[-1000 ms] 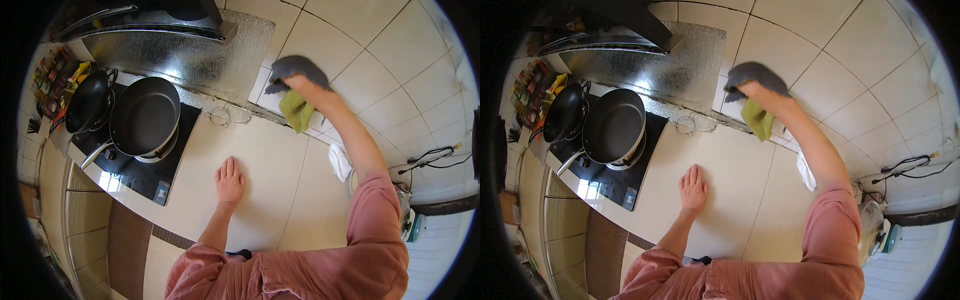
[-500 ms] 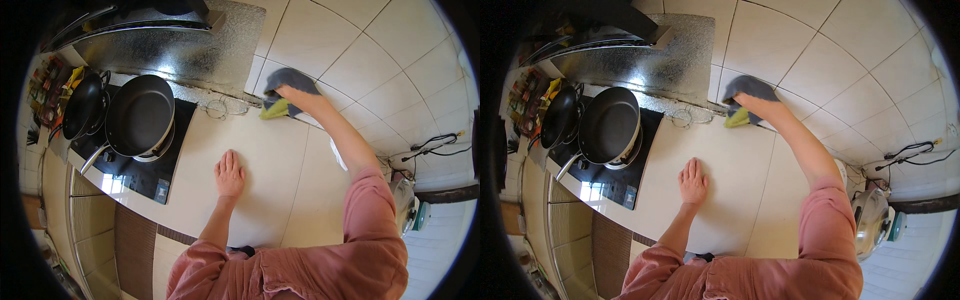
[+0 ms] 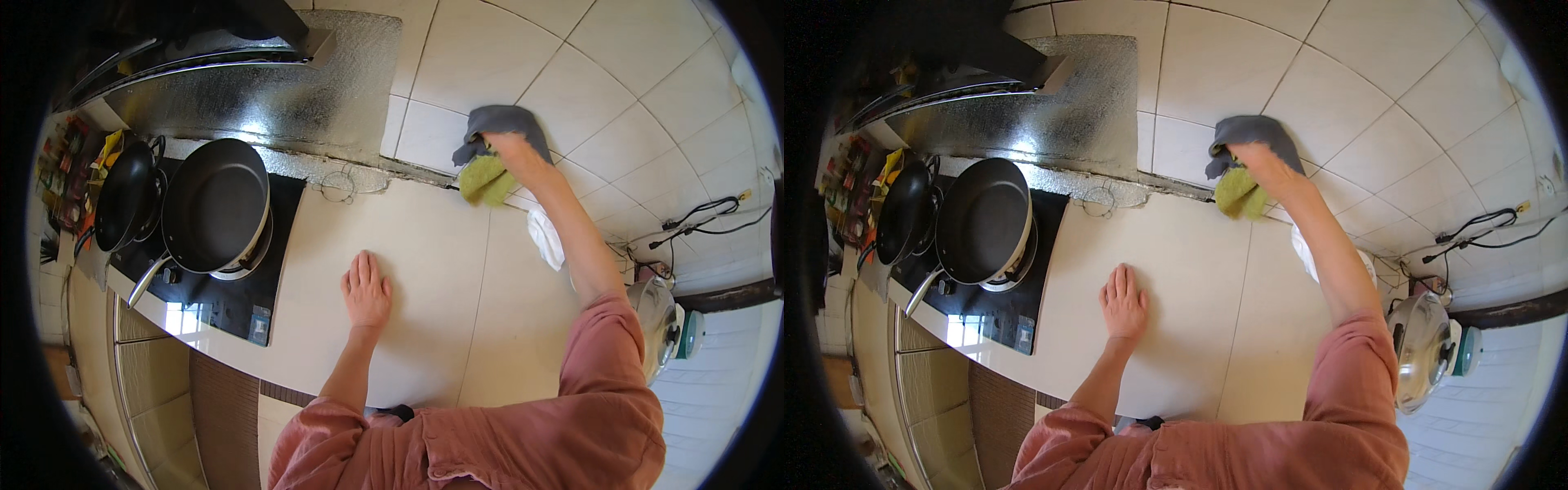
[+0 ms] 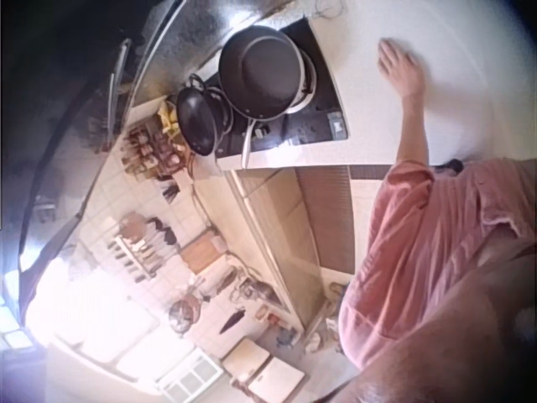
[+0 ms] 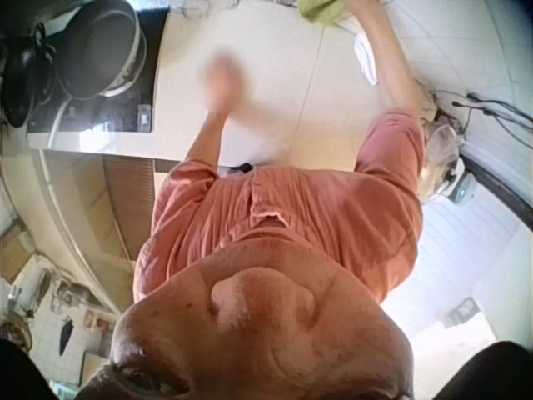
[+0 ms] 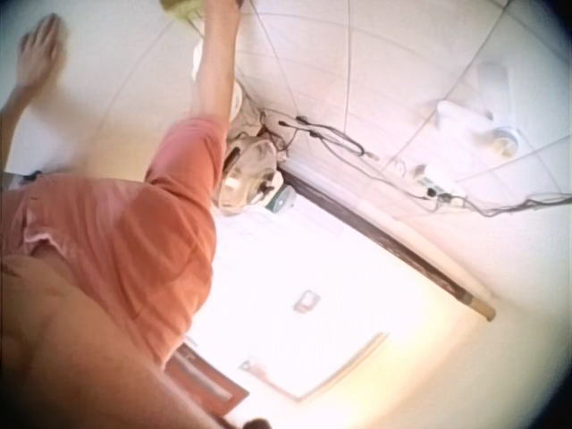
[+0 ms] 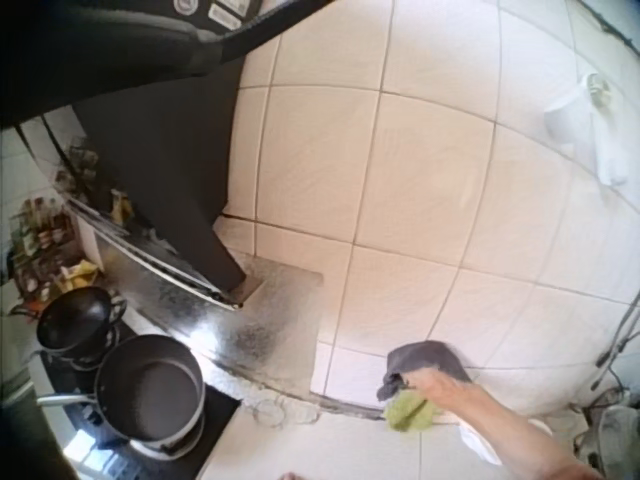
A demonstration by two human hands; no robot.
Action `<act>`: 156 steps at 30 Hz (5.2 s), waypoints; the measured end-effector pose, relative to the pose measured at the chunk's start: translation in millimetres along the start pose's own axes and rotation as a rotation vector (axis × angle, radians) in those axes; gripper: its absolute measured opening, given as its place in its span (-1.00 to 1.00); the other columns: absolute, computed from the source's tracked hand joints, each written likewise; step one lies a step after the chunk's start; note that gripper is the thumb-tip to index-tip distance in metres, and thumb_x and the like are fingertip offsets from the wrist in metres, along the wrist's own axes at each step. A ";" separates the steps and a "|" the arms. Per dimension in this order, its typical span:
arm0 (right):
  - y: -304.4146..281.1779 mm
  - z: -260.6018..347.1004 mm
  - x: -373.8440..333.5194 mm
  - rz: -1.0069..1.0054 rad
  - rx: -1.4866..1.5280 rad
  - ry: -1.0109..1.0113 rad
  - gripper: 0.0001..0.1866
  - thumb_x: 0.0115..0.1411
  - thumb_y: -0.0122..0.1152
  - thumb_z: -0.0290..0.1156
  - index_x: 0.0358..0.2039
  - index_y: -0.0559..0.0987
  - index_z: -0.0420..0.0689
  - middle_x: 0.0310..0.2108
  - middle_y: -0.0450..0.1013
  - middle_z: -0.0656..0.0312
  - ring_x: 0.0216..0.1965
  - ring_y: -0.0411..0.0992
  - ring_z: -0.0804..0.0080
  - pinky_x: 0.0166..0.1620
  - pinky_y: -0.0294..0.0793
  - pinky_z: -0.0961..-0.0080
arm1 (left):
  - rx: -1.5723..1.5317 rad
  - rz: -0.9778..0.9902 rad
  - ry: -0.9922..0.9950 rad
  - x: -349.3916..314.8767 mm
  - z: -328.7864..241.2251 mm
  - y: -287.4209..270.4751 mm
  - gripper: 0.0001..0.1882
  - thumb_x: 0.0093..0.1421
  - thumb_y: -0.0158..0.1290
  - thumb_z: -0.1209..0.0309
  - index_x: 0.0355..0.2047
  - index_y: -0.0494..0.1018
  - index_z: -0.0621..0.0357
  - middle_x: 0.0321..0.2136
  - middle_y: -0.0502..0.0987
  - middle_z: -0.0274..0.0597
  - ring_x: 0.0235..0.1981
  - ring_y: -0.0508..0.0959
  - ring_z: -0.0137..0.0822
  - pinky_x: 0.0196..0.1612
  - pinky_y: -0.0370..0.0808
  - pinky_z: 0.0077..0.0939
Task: The person cleans the white tiled wall behind a kitchen counter using a dark cloth and a yellow sponge. They wipe the tiles in a repetitive motion, occasionally switching between the cloth and the sponge to scrub the surface.
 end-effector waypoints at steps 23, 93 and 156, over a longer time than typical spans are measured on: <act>-23.4 49.2 10.0 0.010 -0.095 0.216 -0.76 0.25 0.16 -0.48 -0.07 0.57 -0.22 -0.14 0.52 -0.17 -0.05 0.49 -0.15 -0.06 0.51 0.10 | -0.030 0.050 -0.017 -2.6 1.1 2.1 -0.37 0.39 -0.05 0.25 0.41 0.17 0.18 0.44 0.19 -0.14 0.46 0.14 -0.13 0.44 0.05 -0.06; -258.6 -182.7 -220.7 -1.461 -0.483 0.350 -0.32 0.35 0.14 -0.03 0.35 0.33 -0.17 0.34 0.30 0.05 0.35 0.24 0.10 0.43 0.10 0.11 | 0.082 0.028 -0.042 -4.2 -16.8 6.2 -0.38 0.36 -0.05 0.18 0.38 0.28 0.12 0.42 0.24 -0.09 0.41 0.23 -0.03 0.42 0.10 -0.01; -64.4 53.7 -131.6 -0.531 0.161 -0.114 -0.65 0.21 0.27 -0.47 0.02 0.53 -0.13 0.05 0.38 -0.09 -0.02 0.41 -0.08 -0.04 0.47 0.09 | -0.111 -0.054 0.074 -6.7 -6.0 -9.4 -0.52 0.34 0.07 0.29 0.25 0.43 0.14 0.28 0.41 -0.05 0.26 0.41 0.02 0.28 0.34 -0.10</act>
Point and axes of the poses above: each hand's wrist, its own x-axis towards the middle knuckle, its own y-axis out of the palm, z = x × y, the point moved 8 cm from there along x, towards the middle knuckle
